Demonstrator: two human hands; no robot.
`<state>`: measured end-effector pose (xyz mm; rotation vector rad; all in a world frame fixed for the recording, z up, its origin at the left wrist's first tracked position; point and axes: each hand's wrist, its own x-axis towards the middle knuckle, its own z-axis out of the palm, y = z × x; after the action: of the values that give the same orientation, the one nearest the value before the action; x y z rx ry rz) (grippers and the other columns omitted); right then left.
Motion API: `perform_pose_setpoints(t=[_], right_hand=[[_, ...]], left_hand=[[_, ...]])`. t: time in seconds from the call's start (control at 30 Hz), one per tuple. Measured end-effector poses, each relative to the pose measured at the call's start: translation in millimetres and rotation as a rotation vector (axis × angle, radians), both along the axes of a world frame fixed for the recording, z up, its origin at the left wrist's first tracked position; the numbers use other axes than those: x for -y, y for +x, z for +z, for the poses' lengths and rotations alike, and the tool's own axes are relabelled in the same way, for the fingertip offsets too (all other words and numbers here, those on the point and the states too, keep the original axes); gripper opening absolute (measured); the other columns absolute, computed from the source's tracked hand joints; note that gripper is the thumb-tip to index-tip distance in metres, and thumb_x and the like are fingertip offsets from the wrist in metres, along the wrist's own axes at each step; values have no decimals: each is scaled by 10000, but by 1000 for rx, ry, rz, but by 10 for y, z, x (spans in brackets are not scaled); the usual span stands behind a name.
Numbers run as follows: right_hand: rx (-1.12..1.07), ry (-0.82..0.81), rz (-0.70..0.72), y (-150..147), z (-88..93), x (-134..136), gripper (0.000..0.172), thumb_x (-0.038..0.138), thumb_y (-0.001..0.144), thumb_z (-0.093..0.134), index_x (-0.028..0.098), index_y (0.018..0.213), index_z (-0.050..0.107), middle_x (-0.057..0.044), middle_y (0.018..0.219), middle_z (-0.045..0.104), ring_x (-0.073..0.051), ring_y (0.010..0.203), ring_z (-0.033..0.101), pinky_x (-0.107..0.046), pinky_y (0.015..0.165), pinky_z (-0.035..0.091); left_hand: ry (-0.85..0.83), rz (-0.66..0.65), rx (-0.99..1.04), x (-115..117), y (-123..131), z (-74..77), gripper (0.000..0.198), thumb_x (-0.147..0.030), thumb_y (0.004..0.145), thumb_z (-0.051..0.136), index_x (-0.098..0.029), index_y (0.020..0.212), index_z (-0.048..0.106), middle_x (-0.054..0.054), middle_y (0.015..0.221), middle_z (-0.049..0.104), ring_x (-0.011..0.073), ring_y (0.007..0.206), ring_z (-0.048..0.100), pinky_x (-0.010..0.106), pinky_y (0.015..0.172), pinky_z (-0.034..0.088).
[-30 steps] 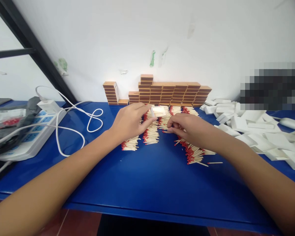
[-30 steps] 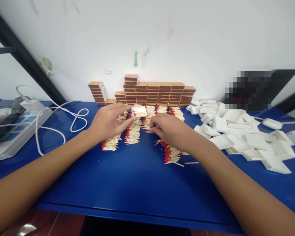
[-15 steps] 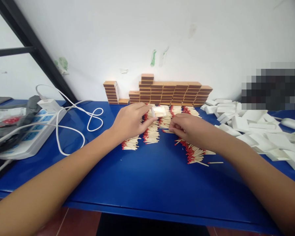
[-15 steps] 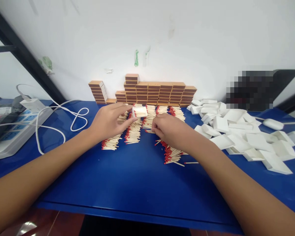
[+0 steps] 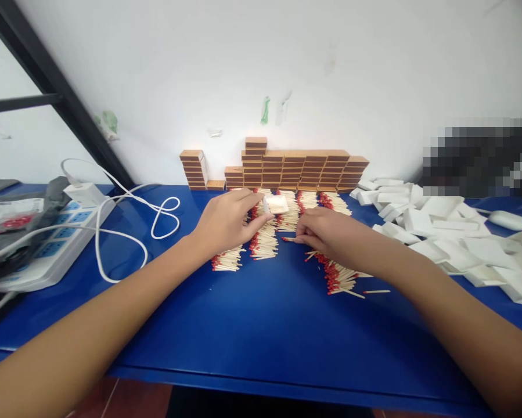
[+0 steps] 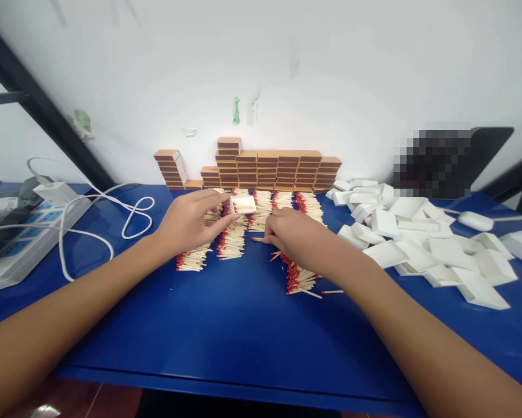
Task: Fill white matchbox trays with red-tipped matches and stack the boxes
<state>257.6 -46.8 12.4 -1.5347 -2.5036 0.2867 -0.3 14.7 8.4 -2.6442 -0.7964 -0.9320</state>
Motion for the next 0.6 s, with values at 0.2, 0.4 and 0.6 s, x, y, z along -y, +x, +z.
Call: perform_pose_setpoints(t=[0.2,0.4,0.6], right_hand=[[-42,-29,-88,-24,129,35,192,291,988,563,213,839,655,-87,899,698,-245,858,626,-356,736,443],[-41,-45,-119,-22,188,59,191,317,994,573,217,862,667,-79,892,697,-239,837,620,-357,716,442],[-27,-88,-106,6,114,41,165,293,995,583,219,878,673,-66,883,705,-222,797,617,-339,688,426]], left_hand=[[2,-12,21,-1,-6,17,388,-509,1047,581,-162,1145,726,68,871,727,214,791,684,328,697,491],[0,0,29,-18,-23,21,387,-521,1040,591,-167,1097,736,69,869,736,206,772,679,316,663,473],[8,-5,22,-24,-15,7,395,-521,1041,591,-156,1091,735,69,887,737,199,771,678,311,669,472]])
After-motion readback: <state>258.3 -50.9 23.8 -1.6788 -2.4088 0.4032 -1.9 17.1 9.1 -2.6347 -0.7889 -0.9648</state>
